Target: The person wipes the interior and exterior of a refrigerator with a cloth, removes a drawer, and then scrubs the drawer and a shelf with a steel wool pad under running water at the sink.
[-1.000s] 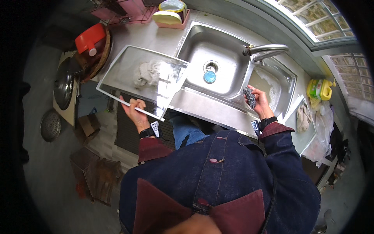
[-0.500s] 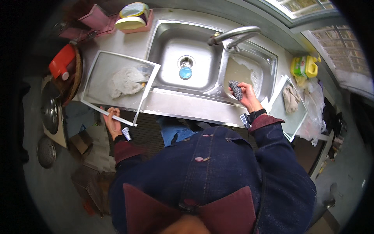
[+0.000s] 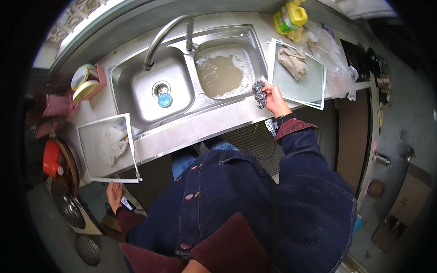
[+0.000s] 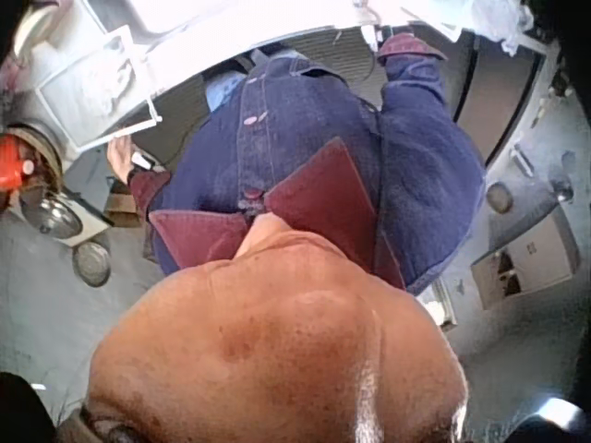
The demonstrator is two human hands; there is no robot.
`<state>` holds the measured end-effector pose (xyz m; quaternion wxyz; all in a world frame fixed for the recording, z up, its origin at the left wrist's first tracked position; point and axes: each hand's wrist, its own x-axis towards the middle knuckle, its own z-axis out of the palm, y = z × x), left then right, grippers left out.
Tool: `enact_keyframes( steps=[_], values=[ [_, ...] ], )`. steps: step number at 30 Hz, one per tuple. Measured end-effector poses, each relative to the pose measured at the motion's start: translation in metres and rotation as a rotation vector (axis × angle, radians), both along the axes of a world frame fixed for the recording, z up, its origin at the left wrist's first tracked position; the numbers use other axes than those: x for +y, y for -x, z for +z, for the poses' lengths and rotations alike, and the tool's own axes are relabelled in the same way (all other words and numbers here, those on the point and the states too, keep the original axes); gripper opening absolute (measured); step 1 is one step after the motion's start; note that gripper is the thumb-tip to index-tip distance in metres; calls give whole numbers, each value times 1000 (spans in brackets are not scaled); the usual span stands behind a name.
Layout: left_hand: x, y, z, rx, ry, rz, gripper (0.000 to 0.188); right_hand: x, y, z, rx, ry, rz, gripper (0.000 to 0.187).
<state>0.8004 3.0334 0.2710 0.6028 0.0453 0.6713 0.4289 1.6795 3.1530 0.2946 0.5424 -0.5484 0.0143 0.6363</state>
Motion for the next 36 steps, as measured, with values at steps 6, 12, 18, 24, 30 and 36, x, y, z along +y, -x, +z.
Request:
enact_keyframes(
  steps=[6, 12, 18, 24, 30, 36],
  values=[
    [48, -31, 57, 447, 56, -5, 63, -62, -27, 9, -87, -33, -218, 68],
    [138, -165, 110, 101, -369, -456, 48, -107, -76, 13, -43, 62, -386, 36],
    [185, -363, 128, -68, -351, -833, 42, -128, -155, 5, -318, 298, -558, 18],
    [187, -553, 109, -281, -267, -1181, 35, -34, -215, 6, -614, -36, -233, 77],
    [187, -701, 69, -298, -195, -1388, 40, 34, -246, -26, -1415, 90, 421, 103],
    [177, -785, 11, -228, -83, -1290, 60, 44, -234, 2, -693, -14, 233, 36]
  ],
)
